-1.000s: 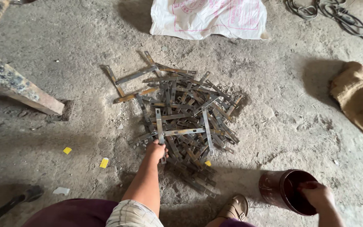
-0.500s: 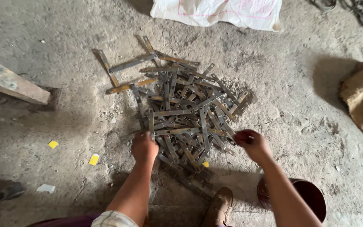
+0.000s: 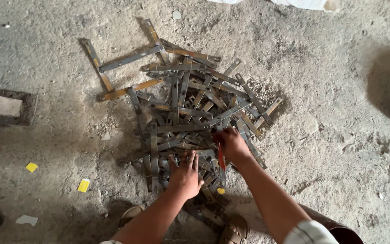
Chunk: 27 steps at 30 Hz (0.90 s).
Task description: The person repeatedly picks metal brackets from a pile on the floor, applies red paint to them using a cloth, and places the painted brackets onto a white sack. The process is repeated for multiple brackets throughout the clip.
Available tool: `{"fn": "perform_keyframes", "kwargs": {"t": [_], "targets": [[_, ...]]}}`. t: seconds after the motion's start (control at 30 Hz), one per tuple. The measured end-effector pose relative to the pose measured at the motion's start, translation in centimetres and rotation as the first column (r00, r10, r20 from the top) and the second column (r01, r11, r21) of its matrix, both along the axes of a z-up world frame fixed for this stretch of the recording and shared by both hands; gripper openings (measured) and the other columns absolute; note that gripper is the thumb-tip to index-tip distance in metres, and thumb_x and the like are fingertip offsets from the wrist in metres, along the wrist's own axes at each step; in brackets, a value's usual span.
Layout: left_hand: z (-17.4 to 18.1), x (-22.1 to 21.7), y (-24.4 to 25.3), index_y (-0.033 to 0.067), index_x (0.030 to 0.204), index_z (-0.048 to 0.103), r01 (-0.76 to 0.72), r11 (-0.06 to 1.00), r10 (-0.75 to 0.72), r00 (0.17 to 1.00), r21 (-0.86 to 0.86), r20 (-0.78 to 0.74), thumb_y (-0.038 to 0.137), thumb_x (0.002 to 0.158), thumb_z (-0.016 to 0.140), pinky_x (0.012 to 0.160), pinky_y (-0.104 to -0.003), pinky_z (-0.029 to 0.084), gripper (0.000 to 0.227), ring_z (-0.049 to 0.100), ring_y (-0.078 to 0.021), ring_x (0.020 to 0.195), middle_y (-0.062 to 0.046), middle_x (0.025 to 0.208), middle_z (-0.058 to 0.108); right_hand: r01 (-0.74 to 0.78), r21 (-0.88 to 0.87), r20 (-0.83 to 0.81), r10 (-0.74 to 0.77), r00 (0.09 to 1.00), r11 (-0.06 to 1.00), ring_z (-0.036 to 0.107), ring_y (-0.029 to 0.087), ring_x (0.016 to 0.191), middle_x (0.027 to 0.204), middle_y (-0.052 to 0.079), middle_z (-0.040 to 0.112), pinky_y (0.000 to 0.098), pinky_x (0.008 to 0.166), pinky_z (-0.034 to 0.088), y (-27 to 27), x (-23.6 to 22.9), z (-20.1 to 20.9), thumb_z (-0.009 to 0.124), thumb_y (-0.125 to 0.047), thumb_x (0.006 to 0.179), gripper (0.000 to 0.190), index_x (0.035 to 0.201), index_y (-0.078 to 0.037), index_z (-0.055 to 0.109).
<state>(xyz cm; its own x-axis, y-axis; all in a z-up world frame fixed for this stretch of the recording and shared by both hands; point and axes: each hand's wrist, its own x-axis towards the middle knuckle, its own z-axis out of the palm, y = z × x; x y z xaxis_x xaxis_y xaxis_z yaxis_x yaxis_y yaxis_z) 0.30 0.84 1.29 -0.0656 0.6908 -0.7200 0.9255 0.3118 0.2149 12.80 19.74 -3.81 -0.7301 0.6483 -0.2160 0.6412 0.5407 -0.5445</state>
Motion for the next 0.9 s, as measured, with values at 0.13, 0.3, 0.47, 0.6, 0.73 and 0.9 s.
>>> {"fn": "perform_keyframes", "kwargs": {"t": [0.13, 0.3, 0.47, 0.6, 0.73, 0.9], "targets": [[1.0, -0.4, 0.8, -0.0007, 0.162, 0.005, -0.009, 1.000, 0.009, 1.000, 0.030, 0.009, 0.044, 0.100, 0.057, 0.120, -0.072, 0.004, 0.092, 0.013, -0.0358, 0.157, -0.016, 0.172, 0.003, 0.048, 0.075, -0.203, -0.032, 0.979, 0.996, 0.071, 0.029, 0.098, 0.109, 0.010, 0.070, 0.0398, 0.085, 0.061, 3.0, -3.6, -1.3, 0.067, -0.005, 0.088, 0.018, 0.102, -0.011, 0.076], [0.2, -0.6, 1.4, 0.0011, 0.162, 0.005, -0.014, 1.000, 0.014, 0.999, 0.001, 0.036, 0.040, 0.098, 0.059, 0.122, -0.067, 0.001, 0.092, 0.012, -0.0335, 0.157, -0.015, 0.172, 0.003, 0.004, 0.104, -0.204, 0.018, 0.979, 0.995, 0.069, 0.033, 0.100, 0.104, 0.011, 0.068, 0.0425, 0.089, 0.059, 2.2, -1.9, -1.7, 0.068, -0.006, 0.083, 0.019, 0.100, -0.011, 0.076], [0.8, -1.5, 2.4, 0.0120, 0.165, 0.010, -0.109, 0.988, 0.121, 0.985, -0.107, 0.119, 0.018, 0.096, 0.055, 0.125, -0.067, -0.001, 0.082, 0.018, -0.0248, 0.157, -0.004, 0.174, 0.007, -0.142, -0.026, 0.068, 0.143, 0.987, 0.990, 0.063, 0.039, 0.107, 0.115, 0.017, 0.065, 0.0474, 0.090, 0.054, -3.6, 3.1, 0.9, 0.067, -0.007, 0.084, 0.018, 0.100, -0.012, 0.073], [-0.7, -1.5, 2.9, 0.0131, 0.166, 0.018, -0.160, 0.983, 0.168, 0.982, -0.092, 0.083, 0.011, 0.095, 0.051, 0.127, -0.063, 0.000, 0.078, 0.022, -0.0234, 0.156, -0.005, 0.171, 0.018, -0.032, -0.166, 0.195, 0.065, 0.979, 0.986, 0.067, 0.031, 0.108, 0.124, 0.010, 0.064, 0.0413, 0.095, 0.056, -7.7, 6.4, -0.1, 0.057, -0.010, 0.093, 0.020, 0.102, -0.019, 0.073], [-2.7, -0.9, 1.7, 0.0170, 0.162, 0.025, -0.203, 0.978, 0.198, 0.975, 0.047, 0.099, 0.009, 0.093, 0.050, 0.126, -0.066, 0.002, 0.075, 0.024, -0.0184, 0.156, 0.004, 0.172, 0.018, -0.322, 0.142, 0.021, 0.322, 0.946, 0.936, 0.069, 0.026, 0.103, 0.102, -0.002, 0.074, 0.0385, 0.102, 0.057, -9.6, 10.4, -2.6, 0.065, -0.007, 0.078, 0.015, 0.085, -0.018, 0.074], [-1.3, -1.2, 0.5, 0.0172, 0.162, 0.022, -0.150, 0.984, 0.142, 0.986, 0.094, 0.086, 0.015, 0.091, 0.054, 0.125, -0.066, 0.002, 0.078, 0.017, -0.0170, 0.158, 0.004, 0.172, 0.012, -0.123, -0.115, 0.132, 0.137, 0.982, 0.986, 0.068, 0.024, 0.097, 0.103, 0.008, 0.071, 0.0358, 0.087, 0.060, -8.2, 10.4, 1.5, 0.069, -0.009, 0.079, 0.018, 0.093, -0.014, 0.079]]}}
